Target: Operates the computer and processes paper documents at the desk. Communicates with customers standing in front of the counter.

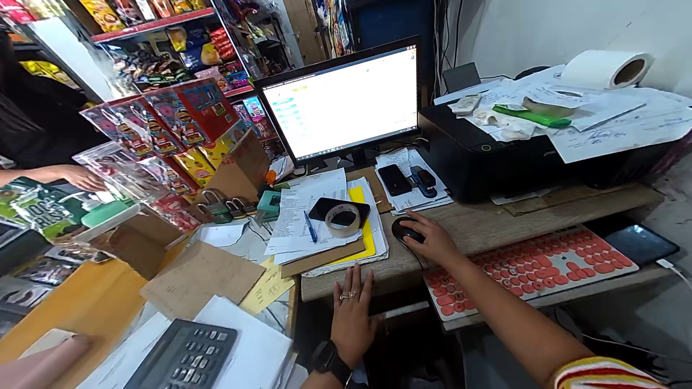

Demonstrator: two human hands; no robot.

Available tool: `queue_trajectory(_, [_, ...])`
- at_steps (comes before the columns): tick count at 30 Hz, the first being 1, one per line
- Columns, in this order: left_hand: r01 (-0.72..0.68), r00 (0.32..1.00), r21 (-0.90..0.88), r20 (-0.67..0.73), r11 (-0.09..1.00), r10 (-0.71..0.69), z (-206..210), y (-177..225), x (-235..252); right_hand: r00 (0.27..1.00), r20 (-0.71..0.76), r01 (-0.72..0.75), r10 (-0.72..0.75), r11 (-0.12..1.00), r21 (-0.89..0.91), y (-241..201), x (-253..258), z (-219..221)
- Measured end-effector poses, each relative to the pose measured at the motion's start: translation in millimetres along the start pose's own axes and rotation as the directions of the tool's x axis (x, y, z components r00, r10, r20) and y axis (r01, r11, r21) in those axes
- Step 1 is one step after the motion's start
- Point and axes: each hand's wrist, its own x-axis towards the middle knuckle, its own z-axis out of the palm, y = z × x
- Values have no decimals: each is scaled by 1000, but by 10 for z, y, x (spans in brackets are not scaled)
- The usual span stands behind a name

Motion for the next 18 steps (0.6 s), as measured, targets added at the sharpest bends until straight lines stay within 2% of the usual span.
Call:
queue_trajectory(10, [8,1000,1,8,1000,-8,3,0,2,1000,-11,5,-5,1000,-7,1,-8,4])
queue_trajectory(15, [3,1000,2,1,1000,-3,13,-5,3,993,-101,66,-67,998,-12,47,-19,47])
queue_trajectory(18, [7,1000,-7,12,1000,-7,14,-4,1,998,-45,33,-34,999,-21,41,-10,26])
